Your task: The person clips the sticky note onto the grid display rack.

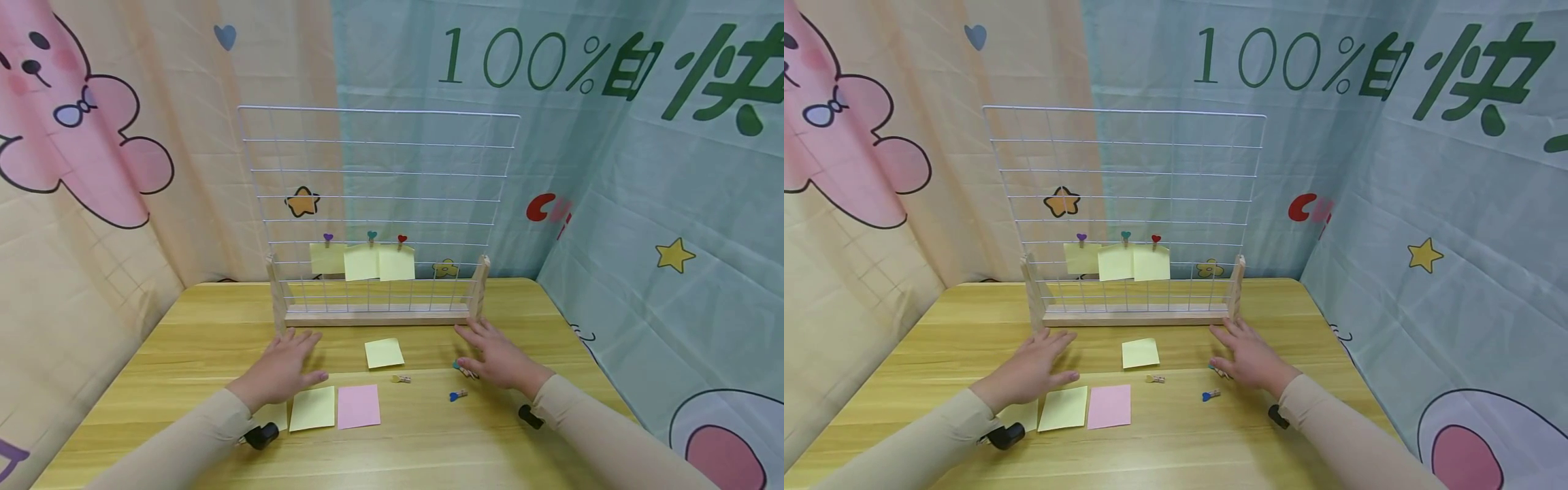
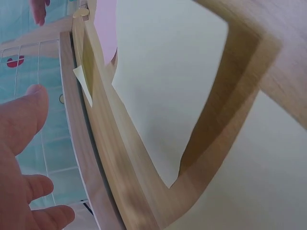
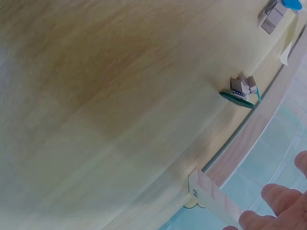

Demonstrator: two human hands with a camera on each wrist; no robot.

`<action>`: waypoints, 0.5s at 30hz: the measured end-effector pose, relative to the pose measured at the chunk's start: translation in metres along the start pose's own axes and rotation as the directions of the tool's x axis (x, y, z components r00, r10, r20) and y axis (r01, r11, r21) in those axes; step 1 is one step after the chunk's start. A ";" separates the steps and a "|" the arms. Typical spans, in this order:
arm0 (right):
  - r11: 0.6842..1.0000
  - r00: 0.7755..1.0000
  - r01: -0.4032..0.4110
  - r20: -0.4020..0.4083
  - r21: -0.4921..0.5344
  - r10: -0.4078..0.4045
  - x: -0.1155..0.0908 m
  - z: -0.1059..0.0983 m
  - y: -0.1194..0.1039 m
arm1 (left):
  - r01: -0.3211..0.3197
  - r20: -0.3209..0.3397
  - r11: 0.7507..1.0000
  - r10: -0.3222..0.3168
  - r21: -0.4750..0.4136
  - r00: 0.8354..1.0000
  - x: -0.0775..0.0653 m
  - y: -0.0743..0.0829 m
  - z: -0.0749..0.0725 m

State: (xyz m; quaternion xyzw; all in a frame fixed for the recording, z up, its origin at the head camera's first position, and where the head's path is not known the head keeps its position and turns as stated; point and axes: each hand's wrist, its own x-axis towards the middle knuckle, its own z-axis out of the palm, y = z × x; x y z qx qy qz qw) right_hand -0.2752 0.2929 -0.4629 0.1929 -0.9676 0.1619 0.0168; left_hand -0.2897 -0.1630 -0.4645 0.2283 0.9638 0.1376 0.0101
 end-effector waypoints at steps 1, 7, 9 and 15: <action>1.000 1.000 0.000 0.001 0.002 0.000 0.000 0.000 0.000 | 0.001 0.004 1.000 -0.001 -0.003 1.000 0.000 0.001 0.000; 1.000 1.000 -0.015 0.027 0.012 0.015 0.000 0.002 0.001 | -0.006 0.012 1.000 0.006 -0.015 1.000 0.003 0.006 0.000; 1.000 0.999 -0.021 0.036 0.013 0.021 -0.001 0.002 0.001 | -0.006 0.016 1.000 0.006 -0.016 1.000 0.003 0.008 0.000; 1.000 0.999 -0.021 0.045 0.011 0.020 -0.002 0.003 0.000 | -0.004 0.023 1.000 0.004 -0.017 1.000 0.004 0.011 0.000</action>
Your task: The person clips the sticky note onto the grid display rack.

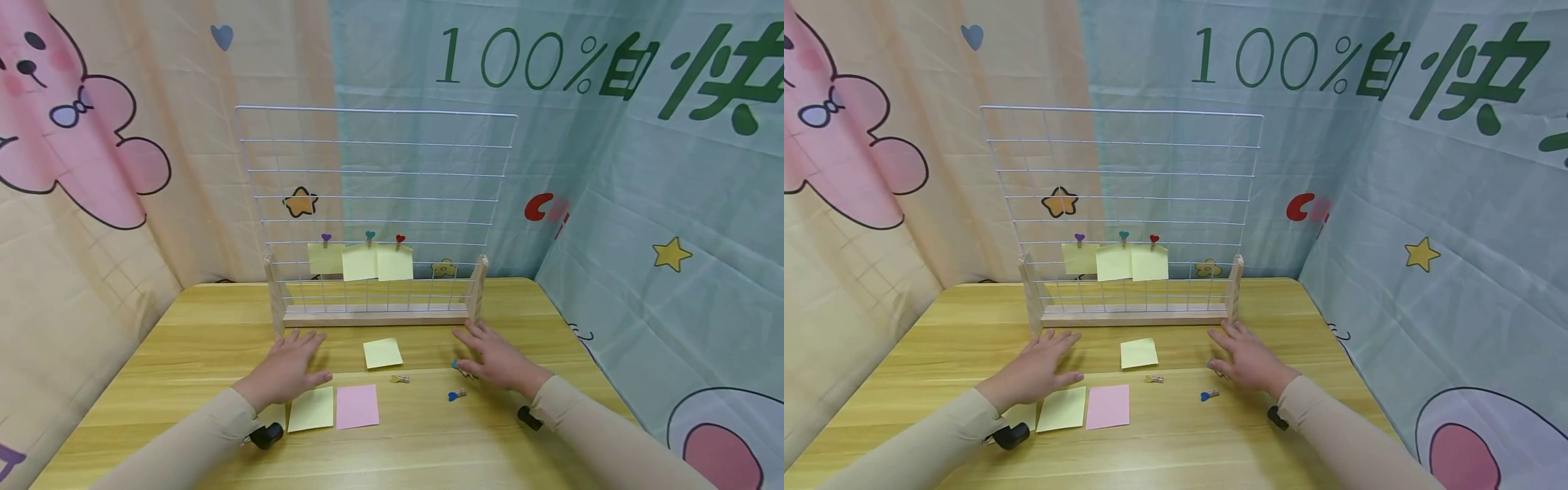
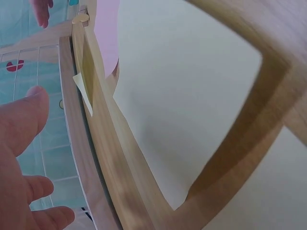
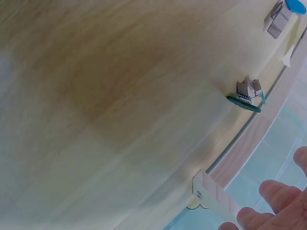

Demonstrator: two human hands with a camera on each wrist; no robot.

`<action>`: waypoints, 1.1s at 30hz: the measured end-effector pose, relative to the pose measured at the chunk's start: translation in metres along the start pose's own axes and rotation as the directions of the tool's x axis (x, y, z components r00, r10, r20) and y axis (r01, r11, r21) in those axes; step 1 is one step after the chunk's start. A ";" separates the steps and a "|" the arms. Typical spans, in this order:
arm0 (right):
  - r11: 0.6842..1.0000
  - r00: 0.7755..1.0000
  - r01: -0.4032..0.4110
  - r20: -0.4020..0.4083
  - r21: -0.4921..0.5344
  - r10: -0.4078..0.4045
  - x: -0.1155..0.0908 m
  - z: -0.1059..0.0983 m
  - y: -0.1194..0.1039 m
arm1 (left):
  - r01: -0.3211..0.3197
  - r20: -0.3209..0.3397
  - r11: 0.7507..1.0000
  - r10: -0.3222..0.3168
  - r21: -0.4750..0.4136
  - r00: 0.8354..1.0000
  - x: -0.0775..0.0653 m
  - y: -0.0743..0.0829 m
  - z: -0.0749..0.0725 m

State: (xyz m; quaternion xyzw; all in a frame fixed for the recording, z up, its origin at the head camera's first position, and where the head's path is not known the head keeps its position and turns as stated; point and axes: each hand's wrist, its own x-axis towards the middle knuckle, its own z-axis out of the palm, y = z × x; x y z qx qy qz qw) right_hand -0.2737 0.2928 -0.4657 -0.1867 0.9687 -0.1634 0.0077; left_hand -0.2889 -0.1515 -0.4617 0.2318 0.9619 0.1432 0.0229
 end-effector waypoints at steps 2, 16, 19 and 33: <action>1.000 1.000 -0.001 0.003 0.004 0.001 0.000 0.000 0.000 | -0.002 0.003 1.000 0.002 -0.006 1.000 0.001 0.001 0.001; 1.000 0.999 -0.029 0.040 -0.004 0.029 -0.002 0.002 -0.001 | -0.001 0.016 1.000 0.001 -0.014 1.000 0.012 0.006 0.008; 0.999 0.998 -0.031 0.050 -0.016 0.032 -0.002 0.002 -0.001 | -0.007 0.022 1.000 0.007 -0.026 1.000 0.014 0.009 0.008; 1.000 0.997 0.007 0.072 -0.012 -0.006 -0.003 0.002 -0.001 | -0.022 0.041 0.998 0.025 -0.061 0.999 0.031 0.021 0.010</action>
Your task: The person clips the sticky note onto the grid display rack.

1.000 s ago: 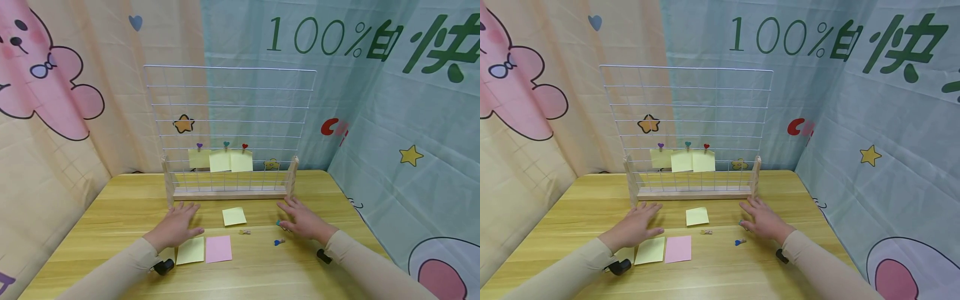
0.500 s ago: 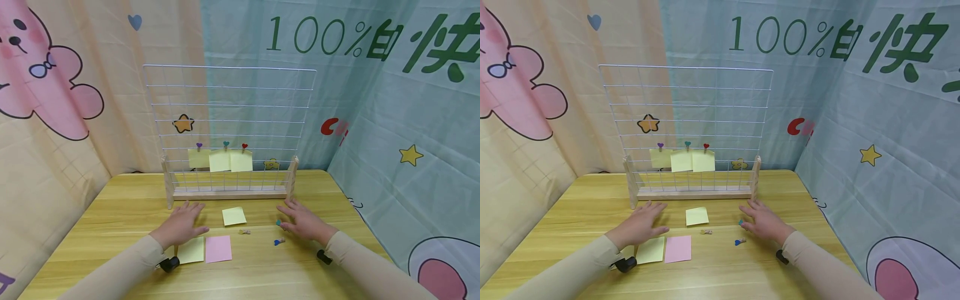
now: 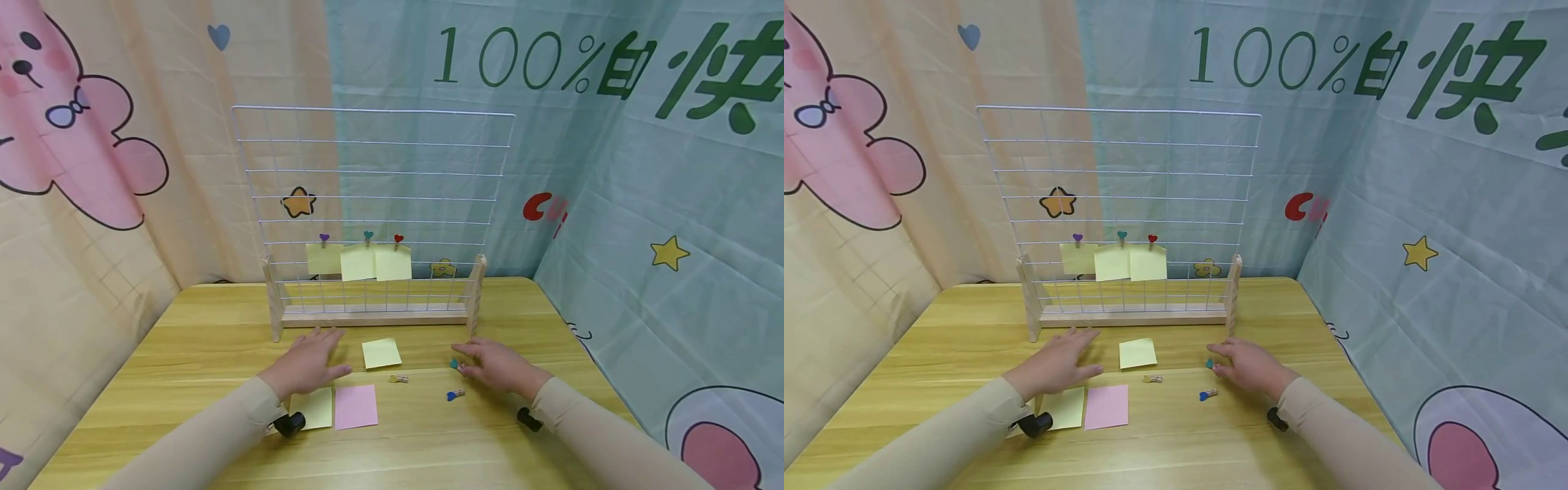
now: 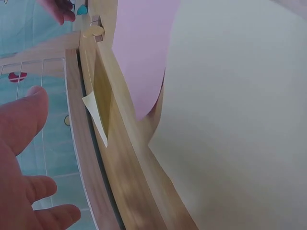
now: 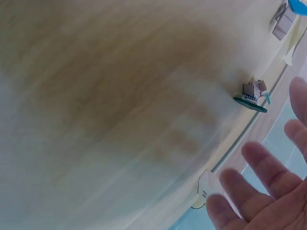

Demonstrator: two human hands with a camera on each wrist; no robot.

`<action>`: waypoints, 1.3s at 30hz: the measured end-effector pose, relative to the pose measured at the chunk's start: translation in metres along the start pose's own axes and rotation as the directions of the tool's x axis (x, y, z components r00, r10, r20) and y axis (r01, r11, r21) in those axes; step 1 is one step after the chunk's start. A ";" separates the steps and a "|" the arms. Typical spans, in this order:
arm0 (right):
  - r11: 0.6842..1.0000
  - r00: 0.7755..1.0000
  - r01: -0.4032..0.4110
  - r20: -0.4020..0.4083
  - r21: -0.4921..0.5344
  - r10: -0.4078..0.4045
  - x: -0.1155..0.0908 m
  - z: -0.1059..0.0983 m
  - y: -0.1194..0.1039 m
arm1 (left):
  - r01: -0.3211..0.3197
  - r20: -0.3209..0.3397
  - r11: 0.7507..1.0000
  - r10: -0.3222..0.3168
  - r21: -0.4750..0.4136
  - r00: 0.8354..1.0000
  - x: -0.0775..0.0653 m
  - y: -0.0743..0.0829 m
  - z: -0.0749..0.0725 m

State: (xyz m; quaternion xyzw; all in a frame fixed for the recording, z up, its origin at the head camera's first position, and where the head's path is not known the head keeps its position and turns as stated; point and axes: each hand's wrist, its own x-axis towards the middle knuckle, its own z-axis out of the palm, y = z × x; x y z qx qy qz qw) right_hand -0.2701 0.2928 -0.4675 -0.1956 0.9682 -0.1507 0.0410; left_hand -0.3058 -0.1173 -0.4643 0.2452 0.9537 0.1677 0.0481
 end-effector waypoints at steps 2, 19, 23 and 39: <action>1.000 1.000 0.011 0.009 0.002 -0.011 0.002 0.000 0.002 | -0.003 0.004 1.000 0.003 -0.024 1.000 0.003 0.002 0.001; 0.990 0.987 -0.019 0.164 0.137 -0.004 0.019 -0.003 0.013 | 0.041 0.140 0.994 -0.026 -0.103 0.990 0.032 0.016 0.001; 0.988 0.984 -0.033 0.177 0.151 0.006 0.023 -0.002 0.018 | 0.030 0.166 0.995 -0.014 -0.096 0.986 0.040 0.017 0.003; 0.991 0.983 -0.025 0.183 0.131 0.001 0.030 -0.001 0.017 | 0.023 0.167 0.998 -0.013 -0.061 0.986 0.057 0.028 0.012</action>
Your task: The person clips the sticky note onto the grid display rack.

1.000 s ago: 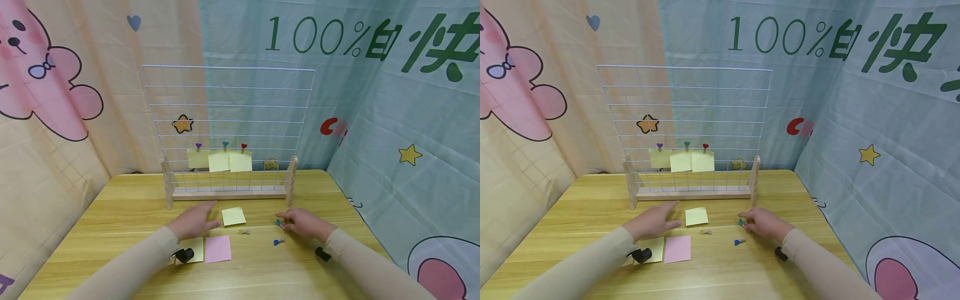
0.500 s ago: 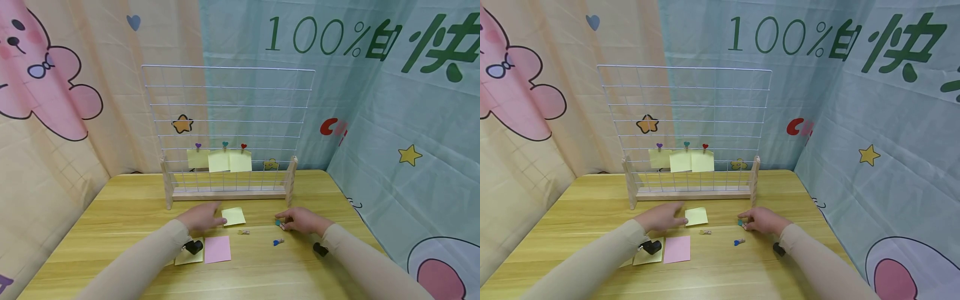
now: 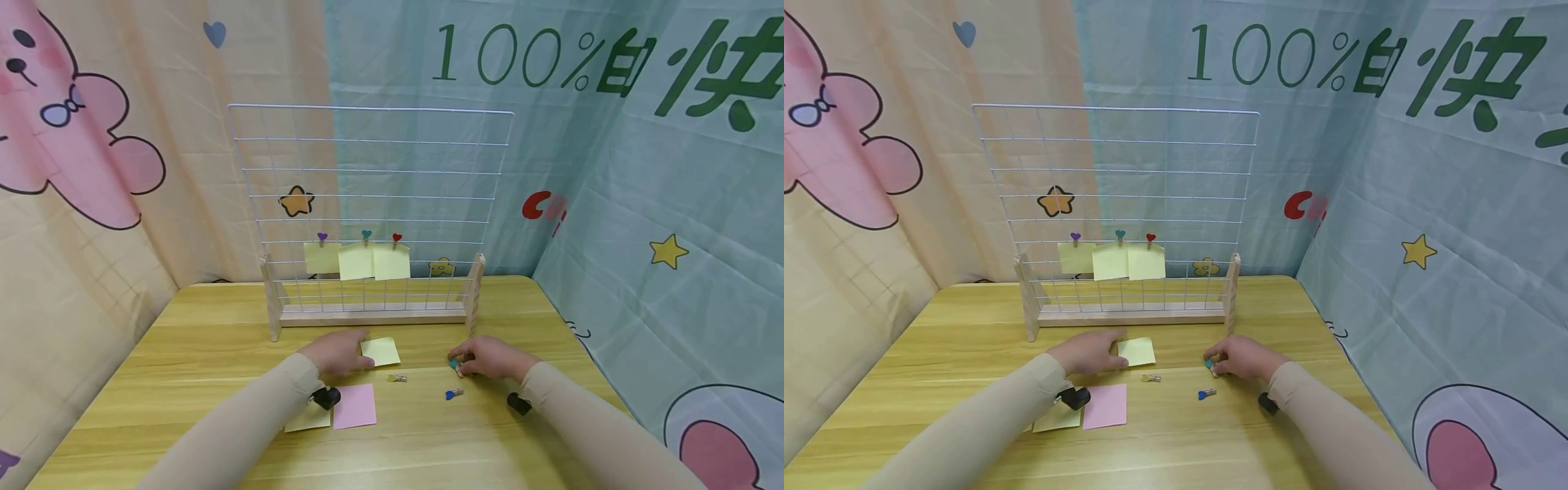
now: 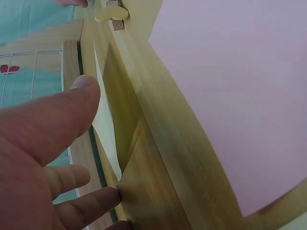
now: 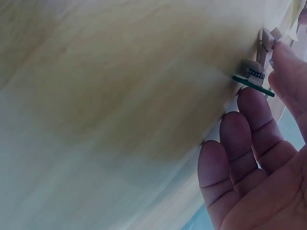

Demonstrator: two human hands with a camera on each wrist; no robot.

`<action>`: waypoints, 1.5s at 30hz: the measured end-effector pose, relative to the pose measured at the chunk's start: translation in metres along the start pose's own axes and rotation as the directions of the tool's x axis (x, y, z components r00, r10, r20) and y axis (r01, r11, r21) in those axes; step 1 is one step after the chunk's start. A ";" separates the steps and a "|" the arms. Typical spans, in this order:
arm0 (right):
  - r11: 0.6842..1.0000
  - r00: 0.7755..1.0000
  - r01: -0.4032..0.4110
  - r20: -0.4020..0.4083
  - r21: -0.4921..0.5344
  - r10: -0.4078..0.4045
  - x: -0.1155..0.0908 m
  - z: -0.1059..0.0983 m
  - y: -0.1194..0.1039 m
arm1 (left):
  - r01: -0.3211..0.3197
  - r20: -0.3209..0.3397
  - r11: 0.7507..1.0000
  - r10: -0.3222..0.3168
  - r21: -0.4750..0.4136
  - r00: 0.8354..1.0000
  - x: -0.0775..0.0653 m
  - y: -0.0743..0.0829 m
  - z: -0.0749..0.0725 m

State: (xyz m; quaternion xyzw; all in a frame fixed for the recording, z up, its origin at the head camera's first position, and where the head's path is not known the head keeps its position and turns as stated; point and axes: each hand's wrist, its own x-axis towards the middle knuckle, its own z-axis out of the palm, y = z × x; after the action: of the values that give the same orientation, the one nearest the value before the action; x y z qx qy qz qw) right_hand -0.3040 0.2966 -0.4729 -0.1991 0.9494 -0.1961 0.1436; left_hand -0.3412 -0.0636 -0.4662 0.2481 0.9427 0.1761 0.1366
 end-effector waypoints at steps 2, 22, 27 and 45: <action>1.000 1.000 -0.007 0.004 0.008 0.007 0.000 -0.001 -0.002 | -0.007 -0.004 1.000 0.007 0.018 1.000 0.001 0.001 -0.001; 0.999 1.000 0.019 0.017 0.028 -0.019 0.004 0.002 0.001 | -0.016 -0.020 0.999 0.017 0.048 1.000 0.004 0.000 0.001; 0.999 0.999 0.033 -0.009 0.004 -0.033 0.005 0.004 0.003 | -0.004 -0.007 0.999 0.004 0.052 1.000 0.005 0.001 -0.001; 0.995 0.996 0.054 -0.060 -0.078 -0.058 0.009 0.006 0.003 | 0.006 -0.003 0.999 -0.006 0.034 1.000 0.006 -0.002 -0.002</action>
State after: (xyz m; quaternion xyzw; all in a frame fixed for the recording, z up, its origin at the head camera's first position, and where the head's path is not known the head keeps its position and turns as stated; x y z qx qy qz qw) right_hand -0.3104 0.2930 -0.4814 -0.2248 0.9542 -0.1696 0.1007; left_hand -0.3479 -0.0623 -0.4666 0.2472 0.9465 0.1601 0.1318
